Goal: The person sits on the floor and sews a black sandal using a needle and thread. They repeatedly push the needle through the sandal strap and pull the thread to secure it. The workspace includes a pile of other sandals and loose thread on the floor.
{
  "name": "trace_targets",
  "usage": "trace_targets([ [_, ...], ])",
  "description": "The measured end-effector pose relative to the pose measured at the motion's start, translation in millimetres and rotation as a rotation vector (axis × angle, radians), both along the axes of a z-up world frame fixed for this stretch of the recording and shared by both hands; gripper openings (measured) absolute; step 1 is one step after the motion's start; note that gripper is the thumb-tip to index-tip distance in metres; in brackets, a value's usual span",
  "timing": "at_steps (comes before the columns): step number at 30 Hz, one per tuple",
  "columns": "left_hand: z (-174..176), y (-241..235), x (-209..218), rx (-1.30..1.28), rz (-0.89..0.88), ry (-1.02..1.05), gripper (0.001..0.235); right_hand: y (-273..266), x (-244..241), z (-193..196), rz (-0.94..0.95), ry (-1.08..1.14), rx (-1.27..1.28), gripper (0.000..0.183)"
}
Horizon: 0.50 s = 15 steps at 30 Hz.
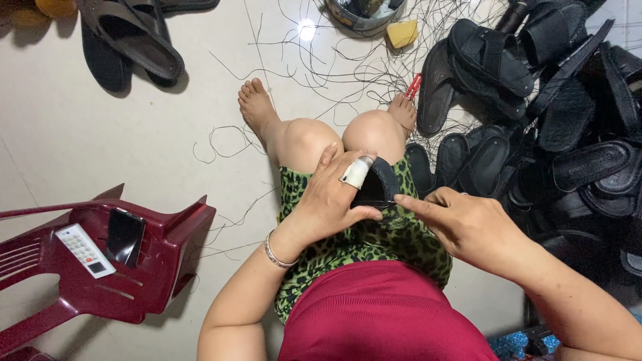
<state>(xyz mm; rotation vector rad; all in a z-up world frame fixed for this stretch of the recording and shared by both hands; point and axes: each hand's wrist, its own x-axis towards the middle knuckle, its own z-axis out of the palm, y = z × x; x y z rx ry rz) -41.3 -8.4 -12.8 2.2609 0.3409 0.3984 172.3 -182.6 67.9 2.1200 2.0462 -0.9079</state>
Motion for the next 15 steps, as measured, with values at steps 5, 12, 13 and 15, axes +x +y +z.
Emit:
trace_targets([
  [5,-3.5,-1.9,3.4,0.016,0.022,0.003,0.098,2.4,-5.0,6.1,0.048,-0.165,0.023,0.064],
  [12,-1.4,-8.8,11.1,0.12,0.104,-0.035,0.094,9.3,-15.6,24.6,0.086,-0.377,-0.018,0.066],
  [13,-0.8,-8.8,10.9,0.12,0.103,-0.033,0.093,8.0,-12.8,22.6,0.081,-0.337,-0.015,0.066],
  [15,-1.6,-8.8,10.0,0.119,0.101,-0.032,0.092,7.7,-7.6,19.9,0.075,-0.299,-0.013,0.065],
])
